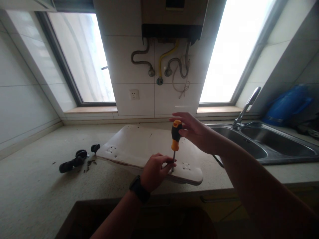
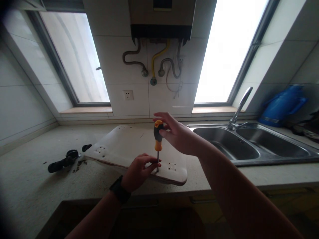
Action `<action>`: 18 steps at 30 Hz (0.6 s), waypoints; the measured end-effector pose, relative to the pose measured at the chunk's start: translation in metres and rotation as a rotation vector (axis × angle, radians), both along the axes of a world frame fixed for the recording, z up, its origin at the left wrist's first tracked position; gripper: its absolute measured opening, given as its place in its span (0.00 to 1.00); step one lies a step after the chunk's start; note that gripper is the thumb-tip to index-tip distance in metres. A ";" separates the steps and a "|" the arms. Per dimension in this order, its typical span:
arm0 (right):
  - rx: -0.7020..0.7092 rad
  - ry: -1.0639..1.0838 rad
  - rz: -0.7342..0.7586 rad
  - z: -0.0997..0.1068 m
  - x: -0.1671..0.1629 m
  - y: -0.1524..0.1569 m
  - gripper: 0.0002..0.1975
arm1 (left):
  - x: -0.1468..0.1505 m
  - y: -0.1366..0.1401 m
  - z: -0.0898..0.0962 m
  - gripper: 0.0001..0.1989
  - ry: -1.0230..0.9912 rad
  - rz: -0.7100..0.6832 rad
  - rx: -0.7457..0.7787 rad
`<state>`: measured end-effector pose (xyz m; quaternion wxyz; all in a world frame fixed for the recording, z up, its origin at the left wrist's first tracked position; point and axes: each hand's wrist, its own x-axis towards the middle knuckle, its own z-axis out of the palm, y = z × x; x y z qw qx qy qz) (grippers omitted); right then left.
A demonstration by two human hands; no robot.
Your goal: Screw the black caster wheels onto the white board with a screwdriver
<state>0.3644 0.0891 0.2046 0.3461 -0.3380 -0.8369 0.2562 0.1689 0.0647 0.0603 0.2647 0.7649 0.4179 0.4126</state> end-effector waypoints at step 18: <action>0.416 -0.154 -0.319 -0.001 -0.005 -0.007 0.18 | -0.004 -0.002 0.003 0.09 0.041 -0.031 -0.006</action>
